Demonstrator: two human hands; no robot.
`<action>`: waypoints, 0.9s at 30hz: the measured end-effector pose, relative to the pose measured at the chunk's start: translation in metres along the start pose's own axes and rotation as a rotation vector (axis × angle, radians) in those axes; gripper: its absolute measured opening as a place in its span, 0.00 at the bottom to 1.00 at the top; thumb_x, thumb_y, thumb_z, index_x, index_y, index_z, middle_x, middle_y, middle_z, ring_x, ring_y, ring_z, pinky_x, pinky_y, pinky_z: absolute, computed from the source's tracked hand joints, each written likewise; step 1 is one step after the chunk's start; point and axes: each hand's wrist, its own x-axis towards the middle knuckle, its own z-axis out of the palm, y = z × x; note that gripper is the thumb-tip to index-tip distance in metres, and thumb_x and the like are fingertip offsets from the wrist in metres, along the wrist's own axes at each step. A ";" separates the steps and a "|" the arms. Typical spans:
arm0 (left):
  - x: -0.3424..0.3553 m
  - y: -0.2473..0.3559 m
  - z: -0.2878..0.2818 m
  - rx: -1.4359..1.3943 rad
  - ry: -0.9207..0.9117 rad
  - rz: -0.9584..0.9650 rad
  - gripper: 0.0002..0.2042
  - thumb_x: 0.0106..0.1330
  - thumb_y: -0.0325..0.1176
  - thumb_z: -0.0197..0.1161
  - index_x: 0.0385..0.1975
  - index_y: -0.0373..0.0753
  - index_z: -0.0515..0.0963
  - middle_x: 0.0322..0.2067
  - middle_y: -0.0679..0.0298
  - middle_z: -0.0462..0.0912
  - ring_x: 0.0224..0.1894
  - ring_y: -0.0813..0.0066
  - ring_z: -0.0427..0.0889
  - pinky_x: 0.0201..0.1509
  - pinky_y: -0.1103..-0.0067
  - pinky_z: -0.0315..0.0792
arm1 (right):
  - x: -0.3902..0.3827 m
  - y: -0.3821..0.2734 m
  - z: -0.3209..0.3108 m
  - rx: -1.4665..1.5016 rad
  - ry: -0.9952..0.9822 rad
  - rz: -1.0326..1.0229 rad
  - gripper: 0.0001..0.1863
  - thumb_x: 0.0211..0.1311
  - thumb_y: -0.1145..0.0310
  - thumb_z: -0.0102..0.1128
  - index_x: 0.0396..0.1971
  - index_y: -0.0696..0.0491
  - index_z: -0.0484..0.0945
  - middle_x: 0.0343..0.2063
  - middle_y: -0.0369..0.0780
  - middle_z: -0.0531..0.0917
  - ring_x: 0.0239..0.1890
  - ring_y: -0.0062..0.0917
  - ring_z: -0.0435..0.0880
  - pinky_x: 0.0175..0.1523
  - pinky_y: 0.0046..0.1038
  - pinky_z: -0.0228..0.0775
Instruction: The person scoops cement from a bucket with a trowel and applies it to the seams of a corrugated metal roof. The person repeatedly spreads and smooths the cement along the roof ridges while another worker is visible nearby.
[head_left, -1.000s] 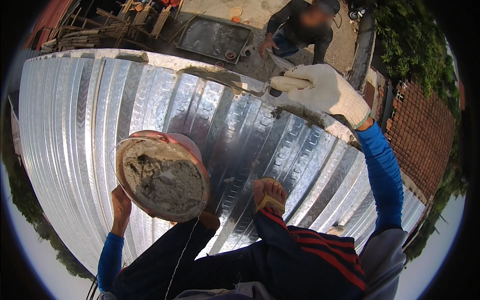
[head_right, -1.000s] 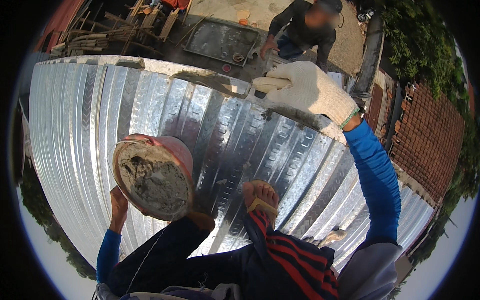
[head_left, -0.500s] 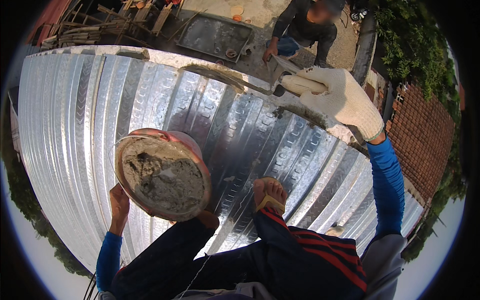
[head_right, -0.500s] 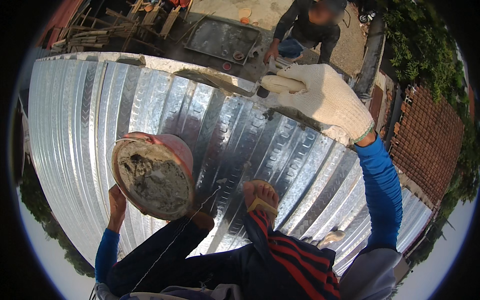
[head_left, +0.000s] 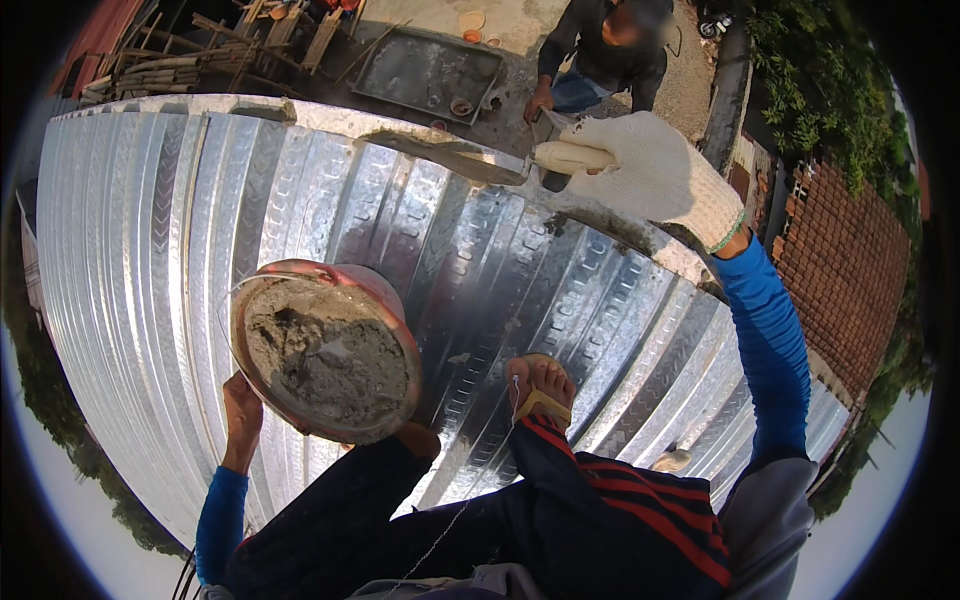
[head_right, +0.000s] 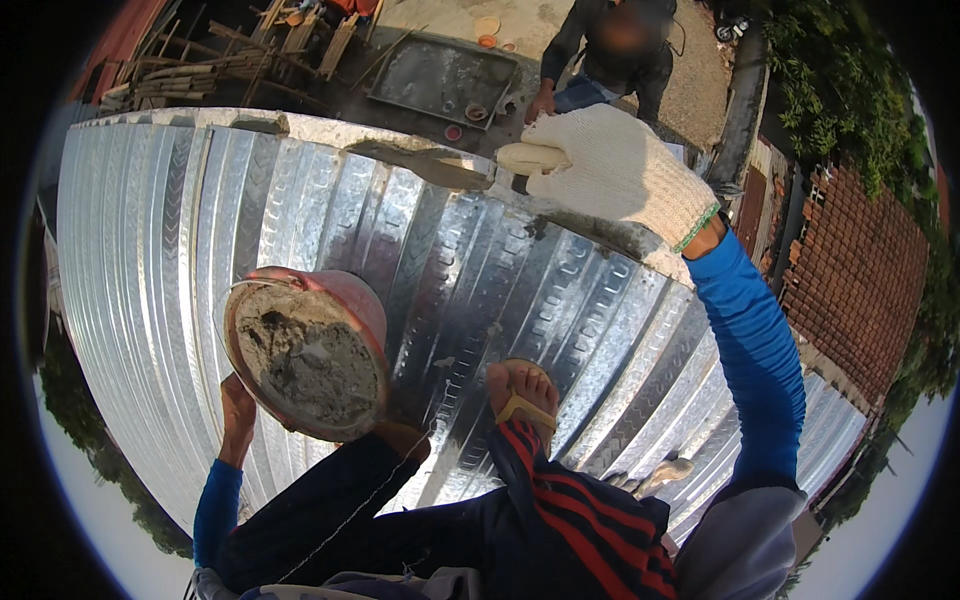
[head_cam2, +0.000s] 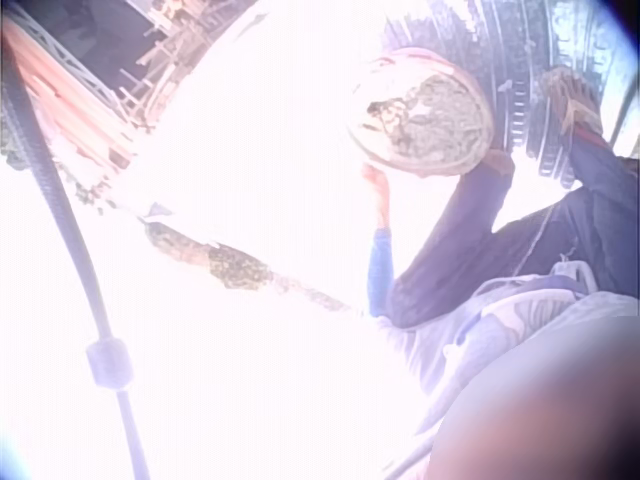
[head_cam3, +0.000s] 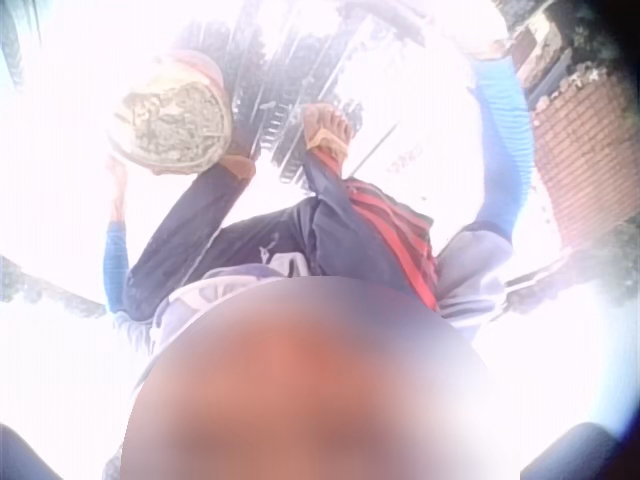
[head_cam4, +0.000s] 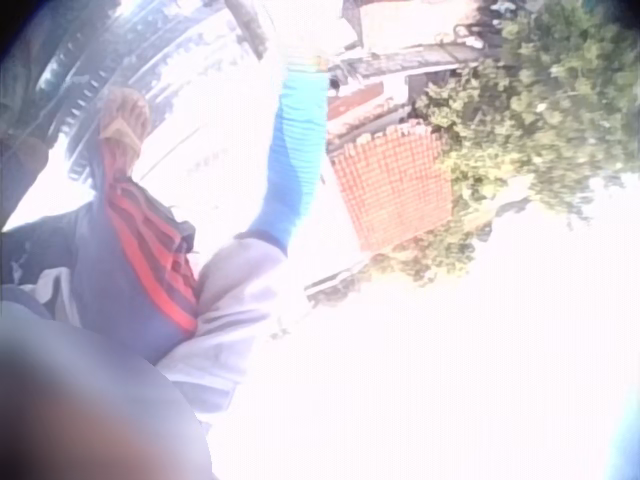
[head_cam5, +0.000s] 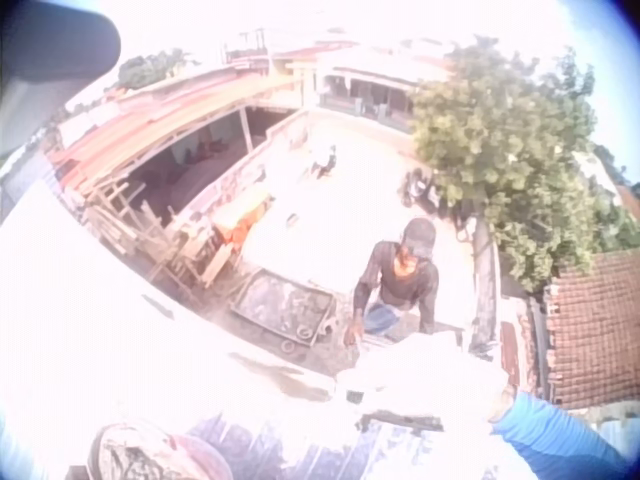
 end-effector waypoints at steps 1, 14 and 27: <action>-0.002 0.000 -0.001 0.021 -0.008 -0.025 0.53 0.69 0.82 0.38 0.52 0.25 0.81 0.46 0.59 0.88 0.47 0.73 0.81 0.54 0.70 0.75 | -0.010 -0.004 -0.008 0.027 -0.049 0.044 0.29 0.63 0.54 0.74 0.59 0.57 0.85 0.43 0.49 0.91 0.40 0.38 0.92 0.47 0.35 0.85; 0.004 -0.004 -0.004 -0.093 -0.082 0.049 0.49 0.72 0.78 0.43 0.52 0.25 0.80 0.46 0.60 0.87 0.48 0.76 0.80 0.52 0.73 0.76 | -0.011 -0.023 -0.002 0.046 0.113 0.020 0.19 0.64 0.56 0.71 0.49 0.53 0.89 0.33 0.47 0.89 0.35 0.40 0.89 0.42 0.37 0.82; -0.009 0.005 0.006 -0.094 -0.001 -0.029 0.37 0.81 0.64 0.48 0.48 0.26 0.83 0.43 0.62 0.90 0.45 0.79 0.81 0.52 0.74 0.77 | -0.035 -0.022 -0.011 0.192 0.080 0.177 0.24 0.60 0.55 0.74 0.50 0.57 0.88 0.36 0.50 0.89 0.36 0.37 0.90 0.43 0.39 0.82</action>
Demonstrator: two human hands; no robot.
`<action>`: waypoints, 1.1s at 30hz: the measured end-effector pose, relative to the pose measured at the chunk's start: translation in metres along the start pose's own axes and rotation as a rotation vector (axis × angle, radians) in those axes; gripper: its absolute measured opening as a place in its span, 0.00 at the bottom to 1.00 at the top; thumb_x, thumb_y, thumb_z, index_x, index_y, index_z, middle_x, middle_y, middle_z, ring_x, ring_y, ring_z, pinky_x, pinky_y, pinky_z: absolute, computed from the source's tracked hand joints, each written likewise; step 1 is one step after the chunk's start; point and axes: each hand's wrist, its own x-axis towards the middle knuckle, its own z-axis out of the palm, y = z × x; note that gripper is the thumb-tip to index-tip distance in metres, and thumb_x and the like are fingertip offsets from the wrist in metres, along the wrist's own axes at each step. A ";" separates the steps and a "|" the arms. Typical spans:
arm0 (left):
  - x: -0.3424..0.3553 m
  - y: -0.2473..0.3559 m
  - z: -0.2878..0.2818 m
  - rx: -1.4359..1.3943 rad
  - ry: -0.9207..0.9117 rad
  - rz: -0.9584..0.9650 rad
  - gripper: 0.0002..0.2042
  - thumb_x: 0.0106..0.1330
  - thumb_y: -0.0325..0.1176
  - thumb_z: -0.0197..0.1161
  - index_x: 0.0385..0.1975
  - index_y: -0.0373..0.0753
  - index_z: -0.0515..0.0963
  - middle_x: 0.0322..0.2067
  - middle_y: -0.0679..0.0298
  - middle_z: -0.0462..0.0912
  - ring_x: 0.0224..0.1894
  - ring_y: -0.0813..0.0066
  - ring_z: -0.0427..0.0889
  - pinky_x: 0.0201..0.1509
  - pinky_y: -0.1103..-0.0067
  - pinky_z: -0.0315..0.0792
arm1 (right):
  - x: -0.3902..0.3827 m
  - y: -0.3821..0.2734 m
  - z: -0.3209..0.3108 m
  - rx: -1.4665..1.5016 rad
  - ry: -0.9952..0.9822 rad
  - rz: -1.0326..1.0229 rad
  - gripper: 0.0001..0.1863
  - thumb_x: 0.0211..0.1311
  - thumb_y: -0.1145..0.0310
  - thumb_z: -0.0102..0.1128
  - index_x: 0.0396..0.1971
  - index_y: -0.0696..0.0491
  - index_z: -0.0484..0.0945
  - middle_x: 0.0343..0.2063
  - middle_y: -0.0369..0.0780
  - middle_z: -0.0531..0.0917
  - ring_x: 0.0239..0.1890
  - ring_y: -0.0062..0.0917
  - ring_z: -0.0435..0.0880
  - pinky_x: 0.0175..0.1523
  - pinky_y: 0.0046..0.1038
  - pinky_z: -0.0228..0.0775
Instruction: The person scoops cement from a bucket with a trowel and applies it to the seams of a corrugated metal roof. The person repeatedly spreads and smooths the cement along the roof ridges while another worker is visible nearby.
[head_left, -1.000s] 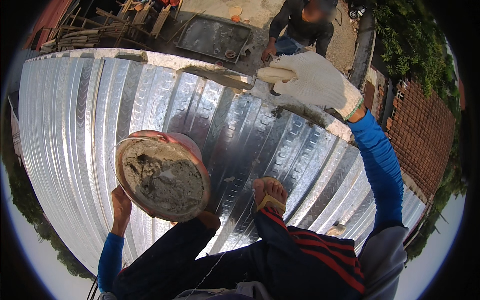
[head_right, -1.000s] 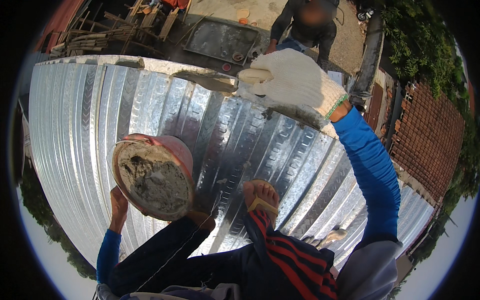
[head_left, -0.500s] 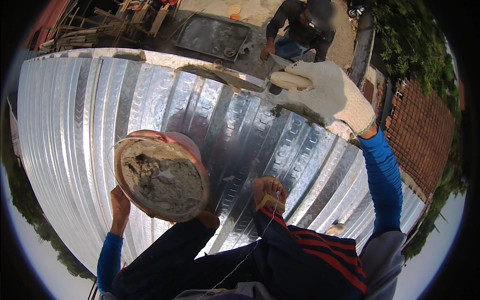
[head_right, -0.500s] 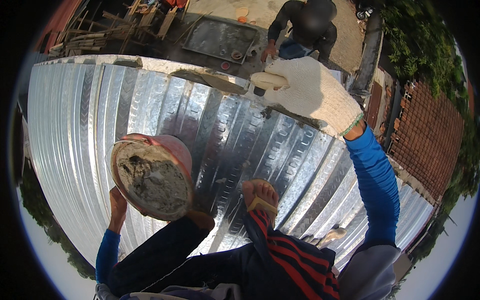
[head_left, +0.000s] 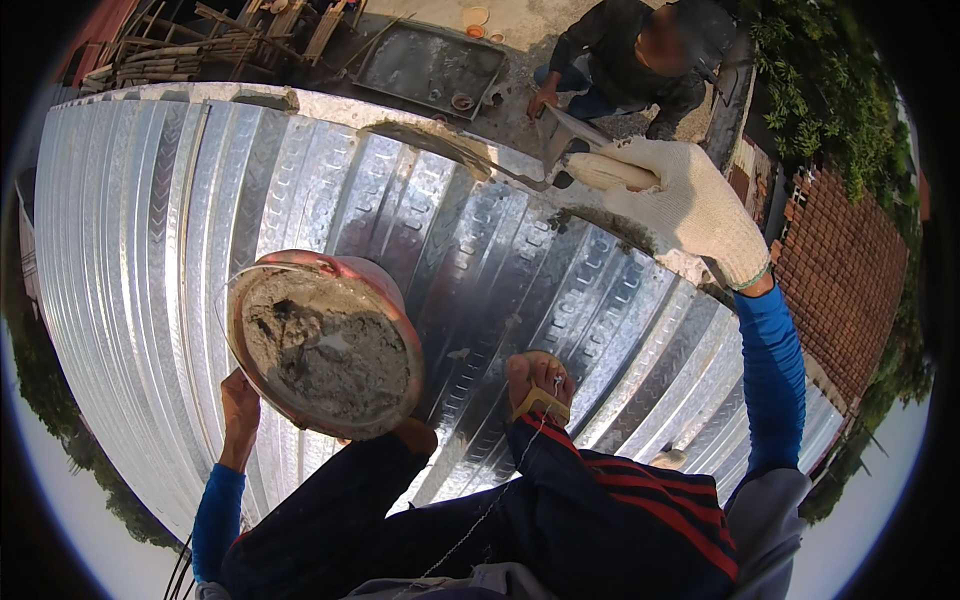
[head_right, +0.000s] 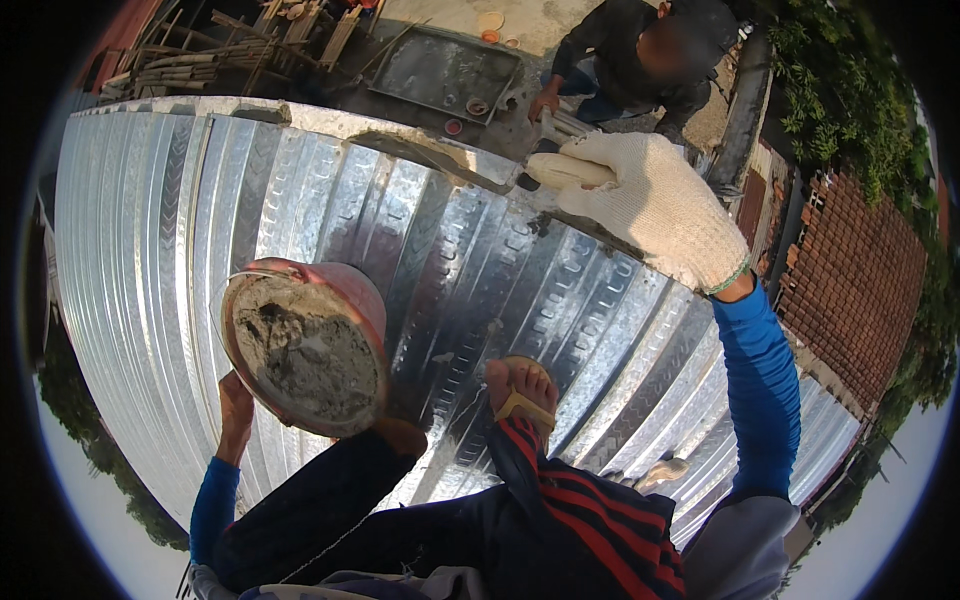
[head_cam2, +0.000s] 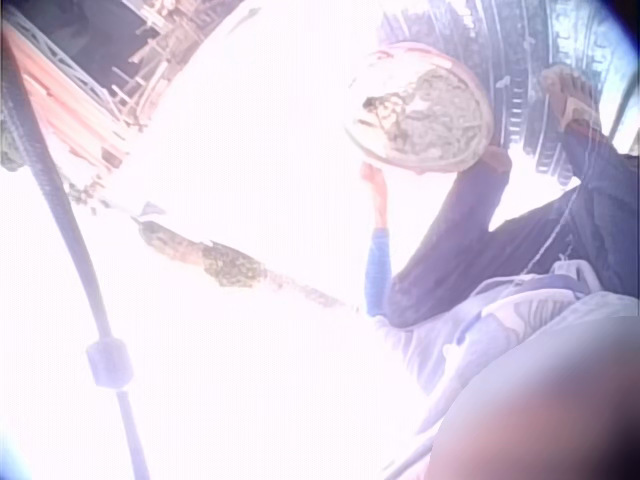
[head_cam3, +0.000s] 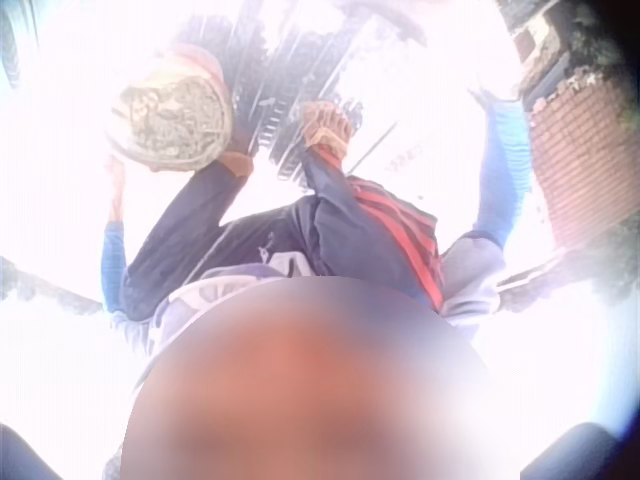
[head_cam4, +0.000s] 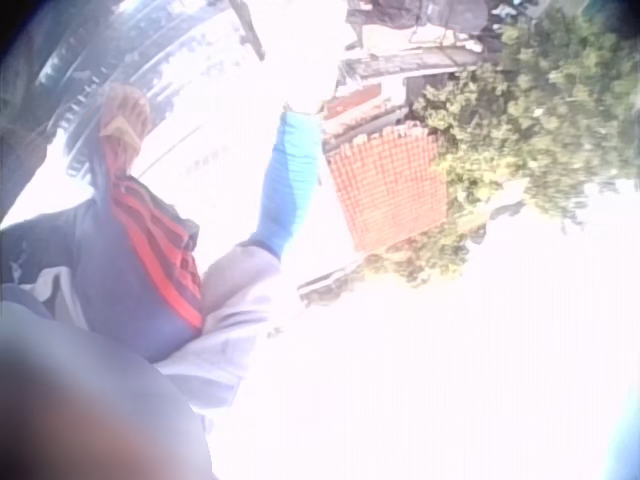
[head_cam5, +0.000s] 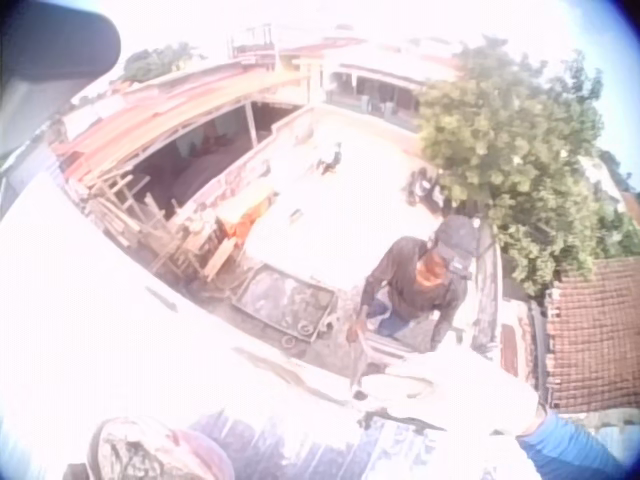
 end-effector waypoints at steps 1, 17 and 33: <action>0.000 0.000 0.003 -0.092 0.007 0.036 0.33 0.82 0.59 0.50 0.48 0.26 0.83 0.43 0.62 0.90 0.44 0.79 0.81 0.52 0.74 0.77 | 0.005 -0.001 0.005 0.036 -0.012 0.017 0.24 0.60 0.55 0.74 0.49 0.57 0.88 0.36 0.50 0.89 0.35 0.37 0.90 0.43 0.39 0.82; 0.000 -0.011 0.002 0.029 0.090 0.021 0.13 0.78 0.32 0.58 0.36 0.28 0.84 0.33 0.66 0.87 0.35 0.82 0.76 0.39 0.75 0.73 | 0.034 -0.004 0.023 0.023 0.045 -0.139 0.26 0.64 0.50 0.71 0.52 0.55 0.88 0.36 0.48 0.90 0.35 0.39 0.90 0.43 0.34 0.81; -0.005 0.016 0.008 -0.033 0.052 -0.027 0.08 0.77 0.26 0.60 0.43 0.29 0.86 0.37 0.68 0.89 0.38 0.84 0.79 0.43 0.80 0.74 | 0.076 0.004 0.021 0.004 -0.111 -0.095 0.29 0.62 0.53 0.74 0.55 0.60 0.86 0.44 0.49 0.91 0.42 0.35 0.91 0.51 0.32 0.81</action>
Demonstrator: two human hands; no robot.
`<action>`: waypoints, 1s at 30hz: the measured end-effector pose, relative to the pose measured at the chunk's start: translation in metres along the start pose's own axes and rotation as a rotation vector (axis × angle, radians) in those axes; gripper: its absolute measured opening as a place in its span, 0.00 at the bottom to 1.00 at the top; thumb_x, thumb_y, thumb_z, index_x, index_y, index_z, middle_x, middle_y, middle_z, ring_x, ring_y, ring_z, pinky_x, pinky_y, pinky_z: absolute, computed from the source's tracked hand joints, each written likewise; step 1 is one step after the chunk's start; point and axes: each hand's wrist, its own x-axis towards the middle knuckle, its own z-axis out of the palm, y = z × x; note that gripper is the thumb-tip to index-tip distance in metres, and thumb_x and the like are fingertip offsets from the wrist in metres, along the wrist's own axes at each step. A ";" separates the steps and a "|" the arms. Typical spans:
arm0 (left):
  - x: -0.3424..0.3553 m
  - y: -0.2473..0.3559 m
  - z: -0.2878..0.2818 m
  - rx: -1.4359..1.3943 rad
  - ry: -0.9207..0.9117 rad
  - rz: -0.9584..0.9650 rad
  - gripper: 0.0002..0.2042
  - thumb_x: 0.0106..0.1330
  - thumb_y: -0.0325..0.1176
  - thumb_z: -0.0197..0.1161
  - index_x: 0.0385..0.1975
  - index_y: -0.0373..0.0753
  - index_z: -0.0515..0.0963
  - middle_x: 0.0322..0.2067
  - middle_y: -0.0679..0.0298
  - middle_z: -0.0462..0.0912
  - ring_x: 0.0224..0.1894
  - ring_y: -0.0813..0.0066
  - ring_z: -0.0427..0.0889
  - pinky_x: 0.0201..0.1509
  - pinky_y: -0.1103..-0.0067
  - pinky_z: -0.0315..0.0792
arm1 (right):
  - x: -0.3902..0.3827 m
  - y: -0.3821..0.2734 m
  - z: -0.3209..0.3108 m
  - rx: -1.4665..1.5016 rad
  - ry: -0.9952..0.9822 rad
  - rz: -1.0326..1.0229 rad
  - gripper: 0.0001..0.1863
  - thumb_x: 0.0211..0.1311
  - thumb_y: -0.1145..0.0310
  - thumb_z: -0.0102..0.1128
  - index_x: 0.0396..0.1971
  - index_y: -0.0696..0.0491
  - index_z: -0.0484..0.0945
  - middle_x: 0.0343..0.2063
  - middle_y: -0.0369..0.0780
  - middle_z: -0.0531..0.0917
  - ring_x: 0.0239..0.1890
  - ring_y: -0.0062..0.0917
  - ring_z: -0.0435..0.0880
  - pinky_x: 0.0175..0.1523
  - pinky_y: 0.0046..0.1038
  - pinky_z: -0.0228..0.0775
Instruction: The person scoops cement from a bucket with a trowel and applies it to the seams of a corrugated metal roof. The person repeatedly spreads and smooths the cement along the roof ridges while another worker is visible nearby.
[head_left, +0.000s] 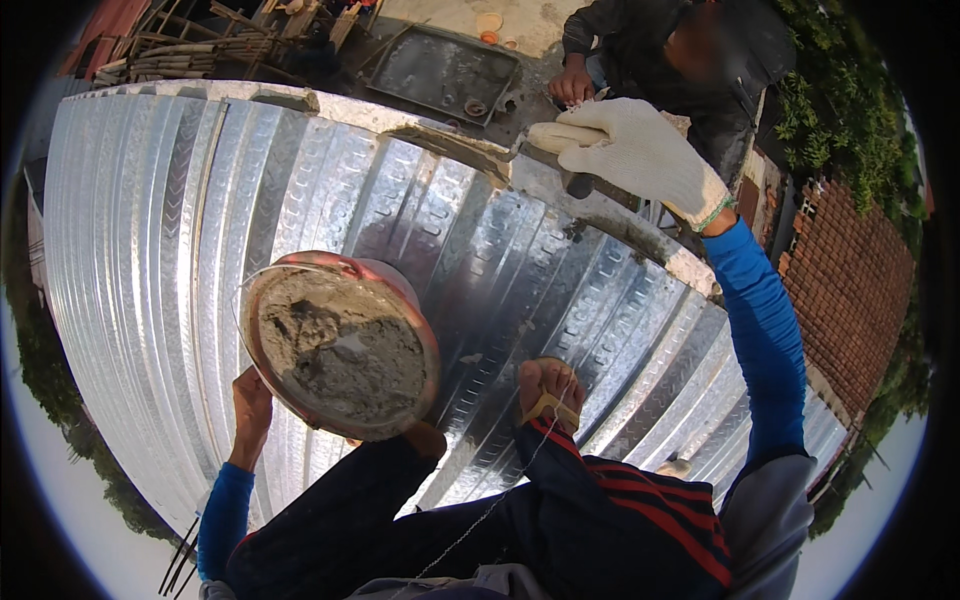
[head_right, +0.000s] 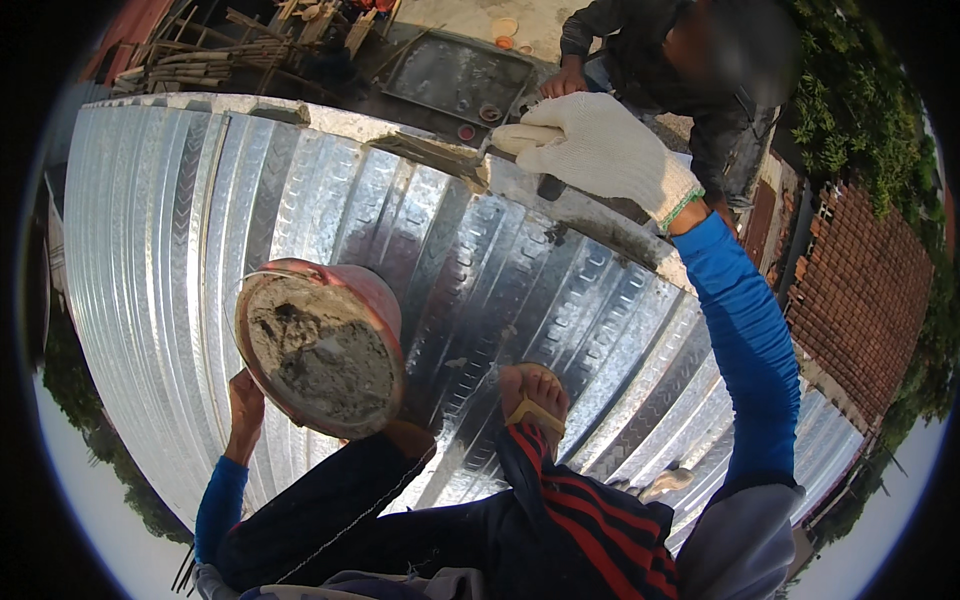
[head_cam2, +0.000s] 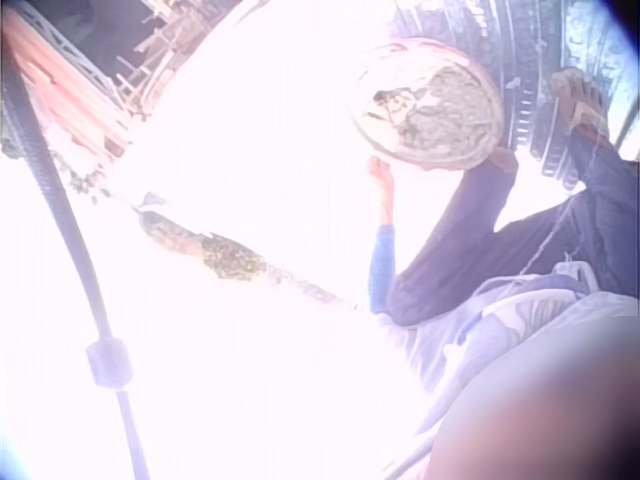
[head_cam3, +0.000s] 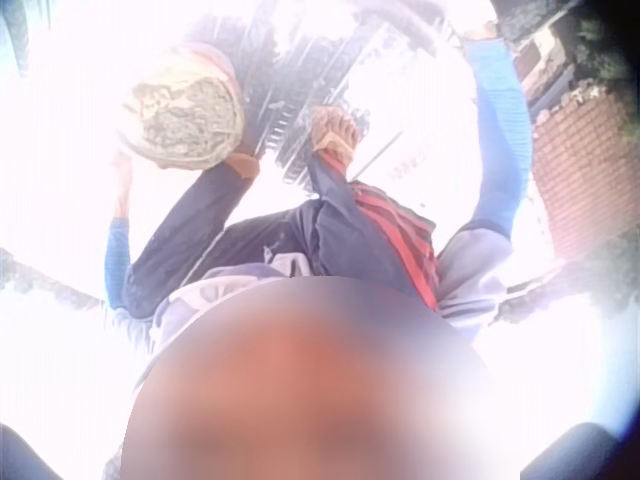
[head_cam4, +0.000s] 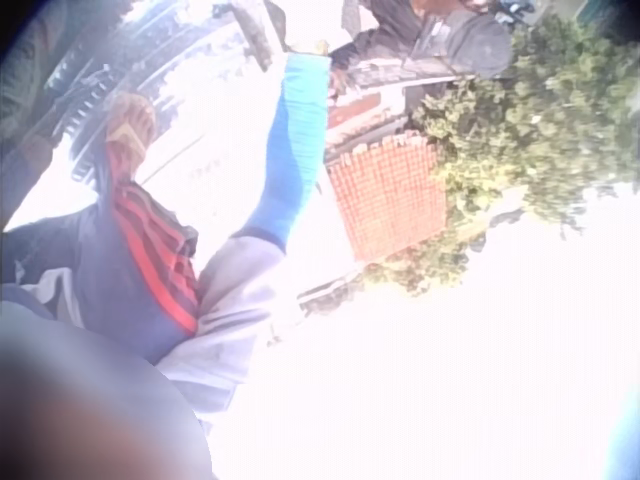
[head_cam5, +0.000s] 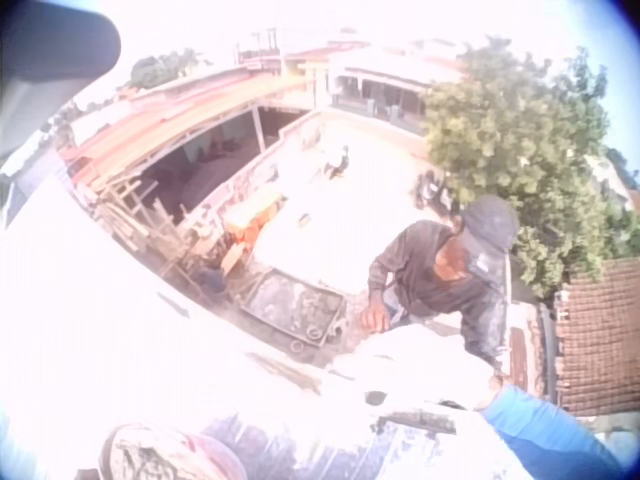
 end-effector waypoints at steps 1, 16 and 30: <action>0.001 0.002 -0.002 0.102 -0.016 -0.042 0.20 0.76 0.42 0.56 0.46 0.28 0.85 0.40 0.66 0.89 0.41 0.82 0.80 0.47 0.78 0.74 | 0.002 0.000 0.002 0.006 -0.003 -0.006 0.29 0.62 0.53 0.74 0.56 0.59 0.86 0.44 0.49 0.91 0.42 0.36 0.91 0.51 0.32 0.81; 0.001 0.010 0.005 0.041 0.005 -0.014 0.10 0.78 0.25 0.57 0.44 0.29 0.85 0.40 0.67 0.89 0.40 0.83 0.80 0.46 0.79 0.75 | 0.033 0.005 0.015 -0.065 0.086 -0.082 0.25 0.66 0.49 0.69 0.54 0.52 0.88 0.44 0.47 0.91 0.45 0.39 0.91 0.51 0.35 0.82; 0.008 -0.009 -0.003 0.037 -0.076 0.102 0.51 0.74 0.77 0.36 0.50 0.24 0.82 0.43 0.58 0.89 0.44 0.75 0.82 0.52 0.73 0.76 | 0.015 -0.003 0.013 0.003 0.104 -0.137 0.29 0.70 0.47 0.67 0.60 0.54 0.85 0.46 0.47 0.91 0.45 0.33 0.91 0.54 0.34 0.83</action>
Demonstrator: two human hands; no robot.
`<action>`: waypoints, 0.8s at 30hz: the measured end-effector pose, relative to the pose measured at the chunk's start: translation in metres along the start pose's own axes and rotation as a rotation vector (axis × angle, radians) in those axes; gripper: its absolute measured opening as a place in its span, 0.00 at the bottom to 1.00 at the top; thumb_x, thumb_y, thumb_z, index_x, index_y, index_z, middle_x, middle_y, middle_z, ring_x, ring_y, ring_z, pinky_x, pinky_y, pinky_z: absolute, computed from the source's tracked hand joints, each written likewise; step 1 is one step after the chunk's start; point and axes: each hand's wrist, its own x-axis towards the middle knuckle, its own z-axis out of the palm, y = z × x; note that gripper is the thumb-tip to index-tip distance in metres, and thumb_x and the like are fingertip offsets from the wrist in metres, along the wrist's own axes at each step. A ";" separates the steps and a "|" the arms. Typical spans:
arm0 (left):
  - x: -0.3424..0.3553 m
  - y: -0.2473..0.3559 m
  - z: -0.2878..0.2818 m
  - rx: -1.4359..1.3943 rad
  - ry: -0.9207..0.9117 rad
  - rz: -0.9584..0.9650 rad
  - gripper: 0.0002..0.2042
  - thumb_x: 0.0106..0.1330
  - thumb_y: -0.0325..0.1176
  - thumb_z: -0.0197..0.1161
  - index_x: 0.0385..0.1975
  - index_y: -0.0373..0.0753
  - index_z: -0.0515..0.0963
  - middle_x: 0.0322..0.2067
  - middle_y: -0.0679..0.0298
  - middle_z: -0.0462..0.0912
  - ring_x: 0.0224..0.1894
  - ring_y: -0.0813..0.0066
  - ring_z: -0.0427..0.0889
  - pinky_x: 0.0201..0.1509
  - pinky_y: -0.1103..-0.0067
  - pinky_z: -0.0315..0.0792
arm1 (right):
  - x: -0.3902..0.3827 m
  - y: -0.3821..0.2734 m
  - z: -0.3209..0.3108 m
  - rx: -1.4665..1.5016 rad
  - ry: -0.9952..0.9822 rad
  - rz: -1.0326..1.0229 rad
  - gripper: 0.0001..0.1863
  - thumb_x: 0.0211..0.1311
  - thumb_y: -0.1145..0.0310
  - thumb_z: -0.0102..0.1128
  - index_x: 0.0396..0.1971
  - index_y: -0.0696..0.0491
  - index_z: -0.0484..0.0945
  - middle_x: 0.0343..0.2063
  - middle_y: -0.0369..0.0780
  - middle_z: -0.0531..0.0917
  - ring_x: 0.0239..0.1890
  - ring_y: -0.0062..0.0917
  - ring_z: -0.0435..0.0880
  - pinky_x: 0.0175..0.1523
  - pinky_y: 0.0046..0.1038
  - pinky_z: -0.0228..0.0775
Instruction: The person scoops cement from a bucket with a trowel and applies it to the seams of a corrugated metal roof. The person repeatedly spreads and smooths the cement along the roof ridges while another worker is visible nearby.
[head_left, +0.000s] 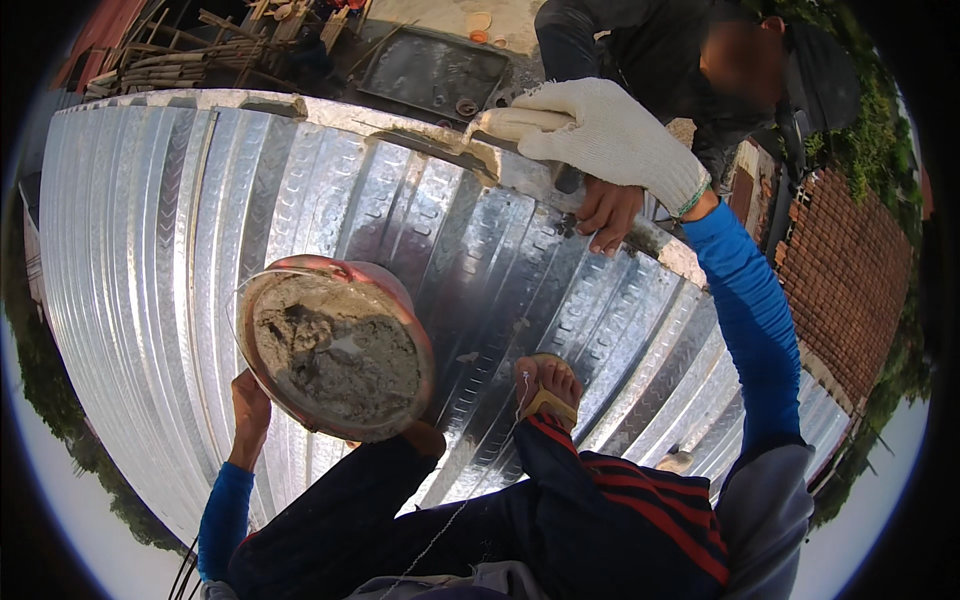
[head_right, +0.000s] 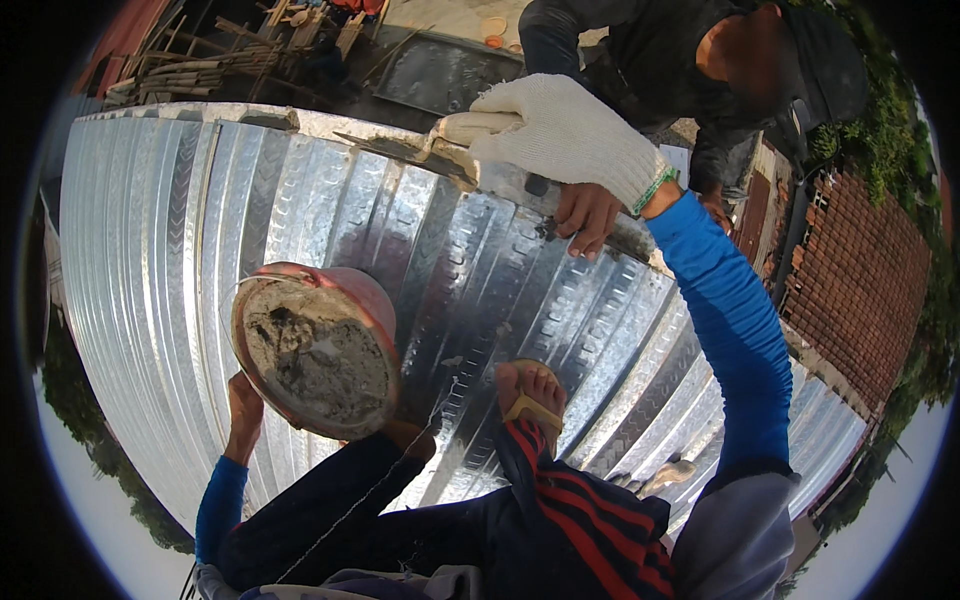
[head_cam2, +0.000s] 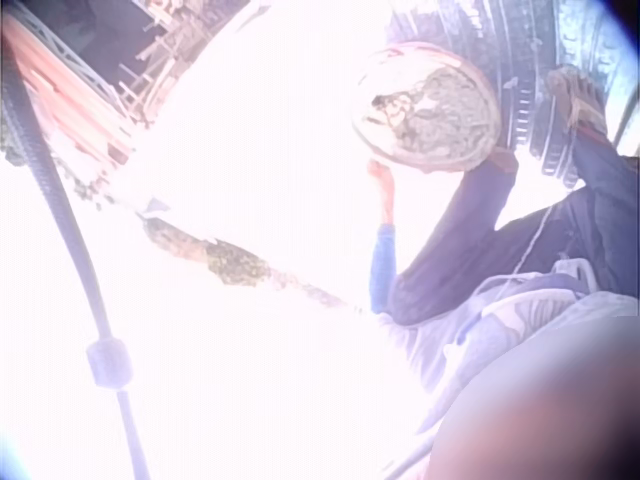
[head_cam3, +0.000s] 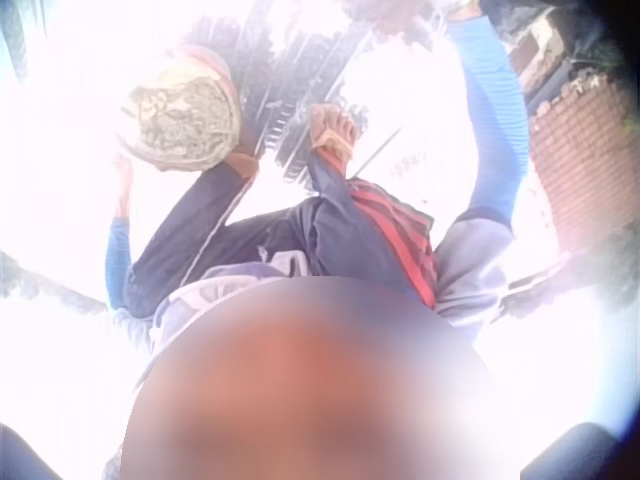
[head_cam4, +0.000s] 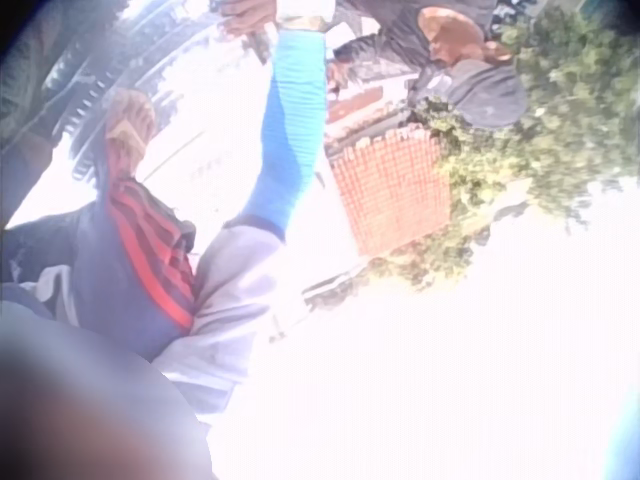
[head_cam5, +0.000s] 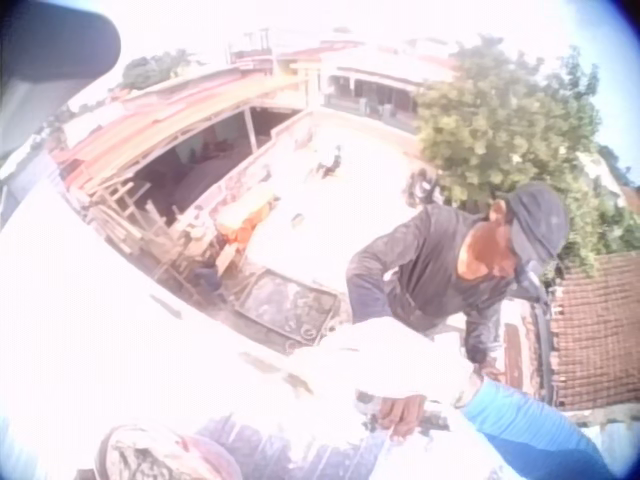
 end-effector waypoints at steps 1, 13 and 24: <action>0.002 -0.003 -0.003 0.037 0.003 -0.018 0.51 0.73 0.78 0.36 0.49 0.24 0.82 0.44 0.58 0.89 0.45 0.74 0.83 0.52 0.73 0.77 | -0.010 0.001 0.000 -0.001 0.048 0.022 0.30 0.68 0.47 0.70 0.59 0.54 0.86 0.44 0.48 0.91 0.44 0.33 0.92 0.52 0.35 0.83; 0.007 -0.009 -0.010 0.182 -0.070 -0.020 0.54 0.72 0.80 0.32 0.46 0.23 0.83 0.37 0.56 0.90 0.40 0.74 0.82 0.45 0.70 0.78 | -0.155 -0.042 0.029 0.152 0.192 0.397 0.28 0.67 0.56 0.73 0.60 0.58 0.82 0.45 0.47 0.90 0.46 0.35 0.92 0.52 0.33 0.83; -0.004 -0.006 0.004 0.083 -0.017 0.057 0.49 0.77 0.75 0.36 0.43 0.23 0.83 0.36 0.58 0.89 0.39 0.76 0.81 0.43 0.71 0.78 | -0.198 -0.124 0.141 0.393 0.333 0.868 0.32 0.70 0.57 0.64 0.67 0.61 0.73 0.48 0.53 0.87 0.48 0.46 0.90 0.52 0.38 0.81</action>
